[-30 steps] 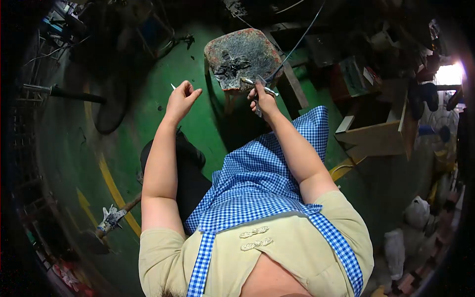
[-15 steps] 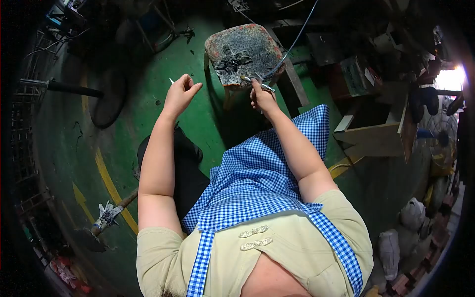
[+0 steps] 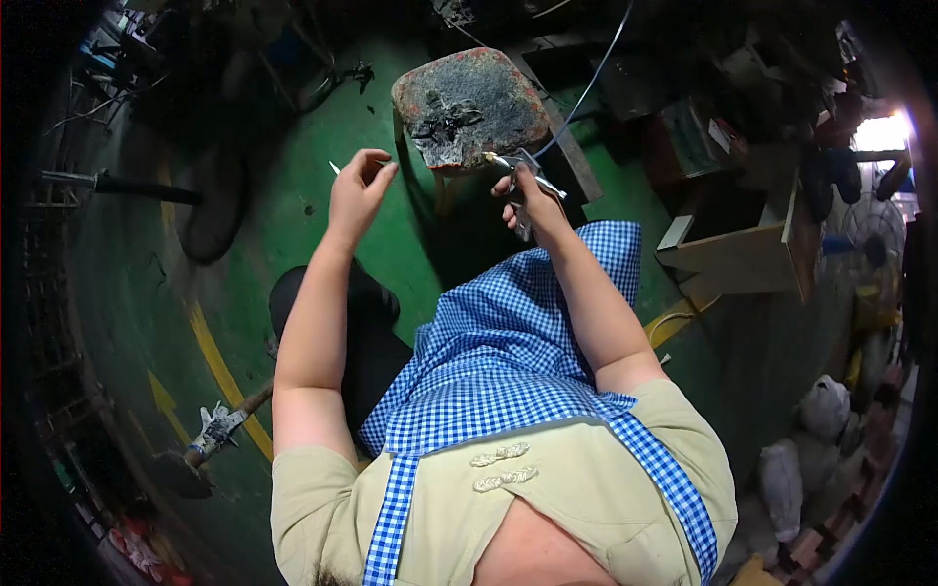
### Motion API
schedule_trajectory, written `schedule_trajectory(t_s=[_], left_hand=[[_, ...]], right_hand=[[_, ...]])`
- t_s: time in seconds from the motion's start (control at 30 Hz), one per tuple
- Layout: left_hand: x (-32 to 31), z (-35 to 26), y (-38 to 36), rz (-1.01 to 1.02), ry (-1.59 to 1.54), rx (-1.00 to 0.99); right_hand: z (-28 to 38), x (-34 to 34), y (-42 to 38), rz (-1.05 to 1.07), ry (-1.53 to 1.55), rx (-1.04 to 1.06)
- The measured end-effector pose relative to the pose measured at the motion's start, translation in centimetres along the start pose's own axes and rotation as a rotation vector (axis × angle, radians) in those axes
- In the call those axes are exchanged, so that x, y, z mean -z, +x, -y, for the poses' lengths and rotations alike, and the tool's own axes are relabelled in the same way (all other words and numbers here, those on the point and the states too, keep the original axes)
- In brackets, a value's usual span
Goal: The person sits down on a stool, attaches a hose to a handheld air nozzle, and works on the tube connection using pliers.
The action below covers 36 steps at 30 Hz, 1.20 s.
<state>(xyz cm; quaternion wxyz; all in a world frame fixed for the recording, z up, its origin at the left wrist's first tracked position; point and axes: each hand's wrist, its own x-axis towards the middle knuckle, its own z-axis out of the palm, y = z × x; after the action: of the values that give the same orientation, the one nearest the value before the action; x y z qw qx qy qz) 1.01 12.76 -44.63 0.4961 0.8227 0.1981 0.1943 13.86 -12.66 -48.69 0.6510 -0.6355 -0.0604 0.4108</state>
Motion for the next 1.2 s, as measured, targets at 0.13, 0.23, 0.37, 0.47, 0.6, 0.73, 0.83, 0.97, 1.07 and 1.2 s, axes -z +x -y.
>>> schedule_trajectory(t_s=[0.13, 0.23, 0.37, 0.47, 0.6, 0.73, 0.83, 0.97, 1.07, 1.2], left_hand=[[-2.9, -7.7, -2.9, 0.028, 0.439, -0.482], [-6.3, -10.4, -4.6, 0.083, 0.588, -0.673], [-10.6, -10.6, -3.6, 0.083, 0.498, -0.737], [-11.7, -10.0, -3.4, 0.153, 0.487, -0.815], [-12.1, -11.9, -4.0, 0.12, 0.447, -0.844], [-12.1, -11.6, -3.9, 0.181, 0.381, -0.795], [-11.6, -11.7, -4.6, 0.363, 0.436, -0.683], [-9.9, -14.2, -4.2, 0.503, 0.445, -0.597], [-7.2, -15.4, -3.3, 0.536, 0.401, -0.65], [-4.7, -15.3, -2.6, 0.7, 0.327, -0.702]], right_hand=[[2.1, -1.3, -4.9, -0.015, 0.112, 0.166], [2.4, -1.2, -7.6, 0.033, -0.022, 0.063], [3.2, -1.3, -10.0, -0.037, -0.204, 0.301], [4.2, -1.0, -12.1, -0.075, -0.223, 0.401], [4.5, -1.3, -13.9, -0.117, -0.318, 0.583], [3.7, -1.0, -13.4, -0.124, -0.477, 0.661], [3.9, -0.5, -14.0, -0.098, -0.597, 0.812], [3.3, 1.5, -12.7, 0.009, -0.726, 0.723], [5.8, 1.2, -14.3, -0.021, -0.61, 0.729], [6.6, 0.2, -15.9, 0.044, -0.415, 0.452]])
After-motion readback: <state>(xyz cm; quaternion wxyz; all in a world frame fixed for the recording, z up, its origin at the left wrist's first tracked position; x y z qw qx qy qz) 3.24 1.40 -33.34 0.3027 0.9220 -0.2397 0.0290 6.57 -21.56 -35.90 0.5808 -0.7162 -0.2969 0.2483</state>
